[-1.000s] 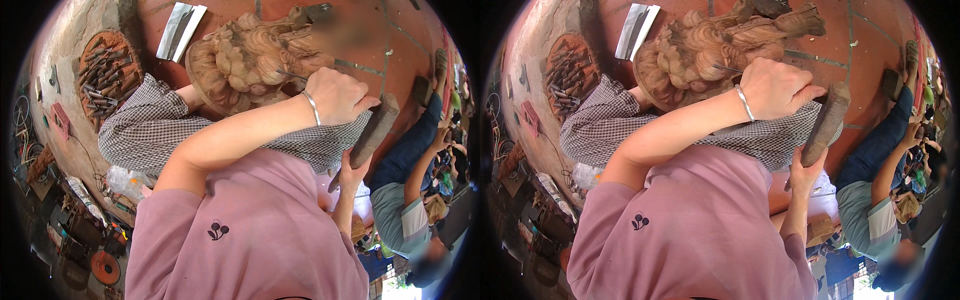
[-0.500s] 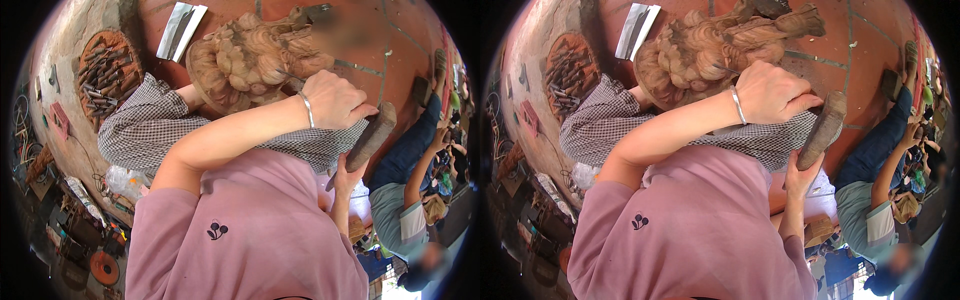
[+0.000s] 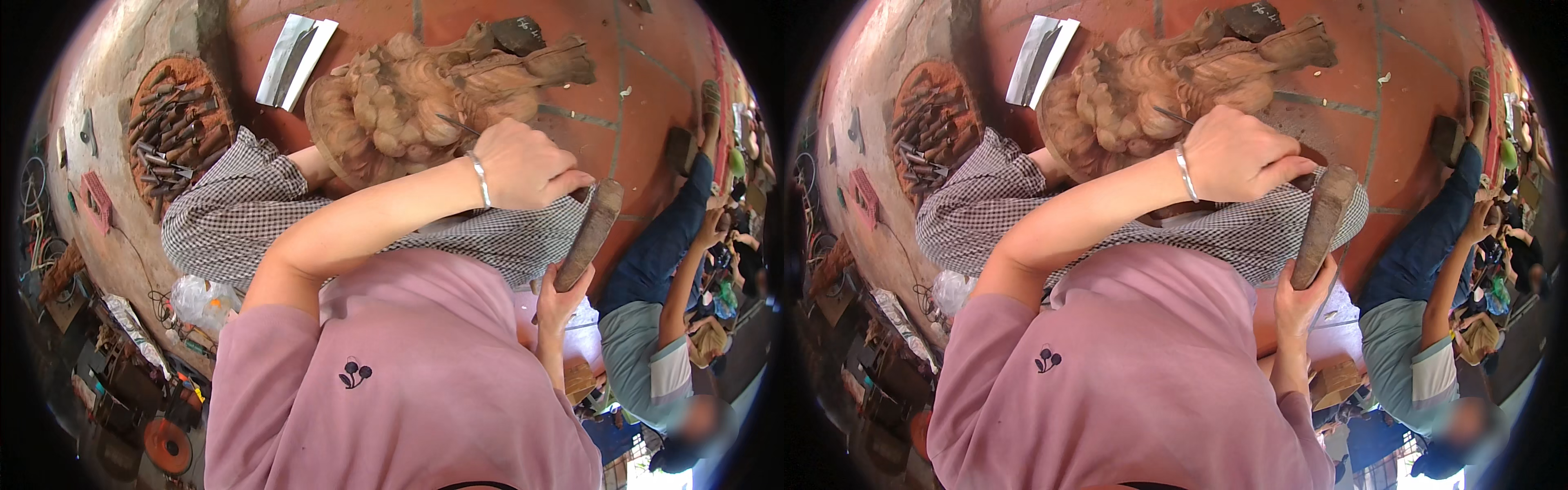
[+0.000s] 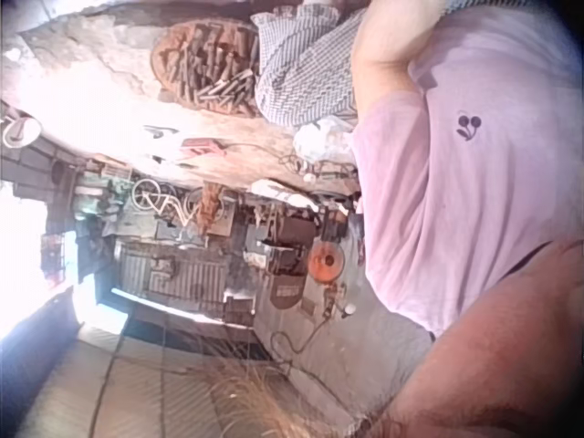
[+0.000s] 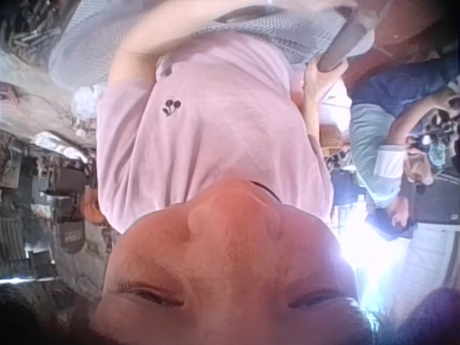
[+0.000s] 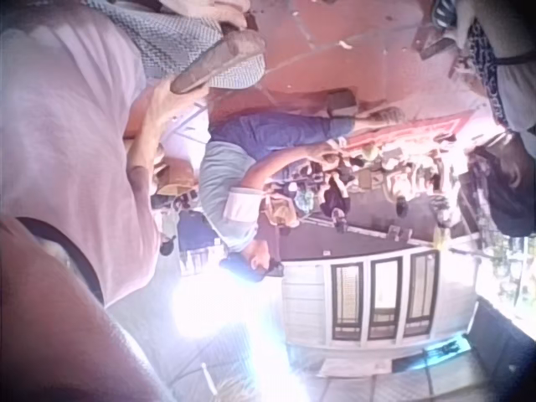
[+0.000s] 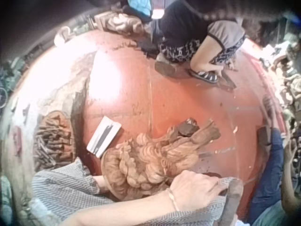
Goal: The person is carving a large piece of wood using a chisel and a wooden mallet. They repeatedly strike the chisel to shape the wood, occasionally switching chisels from a nearby collection.
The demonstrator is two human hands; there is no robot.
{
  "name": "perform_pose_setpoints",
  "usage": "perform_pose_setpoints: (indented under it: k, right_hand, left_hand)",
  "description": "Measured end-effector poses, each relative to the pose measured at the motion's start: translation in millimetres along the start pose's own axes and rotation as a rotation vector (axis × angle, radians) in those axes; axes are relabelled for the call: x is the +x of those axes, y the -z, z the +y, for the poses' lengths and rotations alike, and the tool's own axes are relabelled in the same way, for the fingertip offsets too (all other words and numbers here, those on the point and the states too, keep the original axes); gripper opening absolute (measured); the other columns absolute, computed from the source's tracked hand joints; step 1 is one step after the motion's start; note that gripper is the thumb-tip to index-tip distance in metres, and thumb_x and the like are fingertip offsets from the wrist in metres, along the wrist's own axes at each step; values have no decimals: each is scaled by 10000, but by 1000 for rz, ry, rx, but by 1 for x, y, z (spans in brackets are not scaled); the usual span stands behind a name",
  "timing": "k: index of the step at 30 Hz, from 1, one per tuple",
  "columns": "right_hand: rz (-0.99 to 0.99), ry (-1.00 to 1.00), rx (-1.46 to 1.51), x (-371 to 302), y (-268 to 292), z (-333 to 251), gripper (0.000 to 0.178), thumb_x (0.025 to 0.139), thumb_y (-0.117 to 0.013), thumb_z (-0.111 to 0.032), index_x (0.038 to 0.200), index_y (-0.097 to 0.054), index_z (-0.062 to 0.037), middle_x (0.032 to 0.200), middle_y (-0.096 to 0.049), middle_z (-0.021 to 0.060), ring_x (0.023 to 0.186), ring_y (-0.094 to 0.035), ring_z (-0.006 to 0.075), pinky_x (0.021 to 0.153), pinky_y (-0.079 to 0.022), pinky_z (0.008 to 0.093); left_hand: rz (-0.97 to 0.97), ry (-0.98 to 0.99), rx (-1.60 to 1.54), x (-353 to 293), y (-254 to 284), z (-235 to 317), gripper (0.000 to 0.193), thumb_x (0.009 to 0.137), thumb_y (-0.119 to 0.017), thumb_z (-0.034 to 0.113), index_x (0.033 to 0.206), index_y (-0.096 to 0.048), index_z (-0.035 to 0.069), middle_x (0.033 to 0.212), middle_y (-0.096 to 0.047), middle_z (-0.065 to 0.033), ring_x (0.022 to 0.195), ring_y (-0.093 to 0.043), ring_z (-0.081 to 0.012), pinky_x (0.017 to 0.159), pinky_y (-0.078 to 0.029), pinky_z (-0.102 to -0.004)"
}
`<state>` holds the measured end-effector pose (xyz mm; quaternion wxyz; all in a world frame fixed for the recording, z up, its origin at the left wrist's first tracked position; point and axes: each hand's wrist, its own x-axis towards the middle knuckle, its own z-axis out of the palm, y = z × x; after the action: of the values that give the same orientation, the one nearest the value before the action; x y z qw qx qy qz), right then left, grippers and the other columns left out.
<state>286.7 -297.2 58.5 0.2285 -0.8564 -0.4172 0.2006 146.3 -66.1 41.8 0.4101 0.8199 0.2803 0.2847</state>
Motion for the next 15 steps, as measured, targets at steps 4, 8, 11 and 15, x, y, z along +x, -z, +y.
perform_pose_setpoints:
  k: [4, 8, 11, 15]
  right_hand:
    - [98, -160, 588, -16, -11, 16, 451, 780, -673, 30, 1178, -461, 41, 957, -563, 130, 889, -573, 214, 811, -466, 325]
    - [35, 2, 189, -11, -4, 6, 420, 789, -693, 15, 1148, -477, 23, 931, -570, 79, 820, -570, 164, 752, -477, 294]
    - [-38, -76, 348, -7, -1, 7, 412, 781, -718, -19, 1118, -485, 24, 918, -580, 79, 787, -576, 163, 725, -485, 296]
    - [-51, -168, 512, 7, 9, -7, 361, 796, -713, -45, 1073, -489, 16, 872, -577, 73, 749, -567, 154, 694, -488, 289]
  left_hand:
    - [-35, -55, -65, 0, 10, -4, 364, 904, -567, 382, 661, -661, 129, 546, -592, -61, 502, -595, -265, 443, -445, -366]
    - [44, -266, 17, 3, 8, 6, 370, 910, -562, 362, 634, -627, 124, 546, -588, -48, 495, -593, -240, 428, -438, -348]
    - [98, -169, 67, 3, 2, 15, 378, 912, -564, 346, 612, -599, 120, 524, -572, -47, 476, -586, -230, 409, -428, -348]
    - [146, -91, 94, 5, -7, 14, 371, 913, -567, 326, 612, -598, 112, 519, -572, -59, 459, -579, -232, 396, -423, -359]
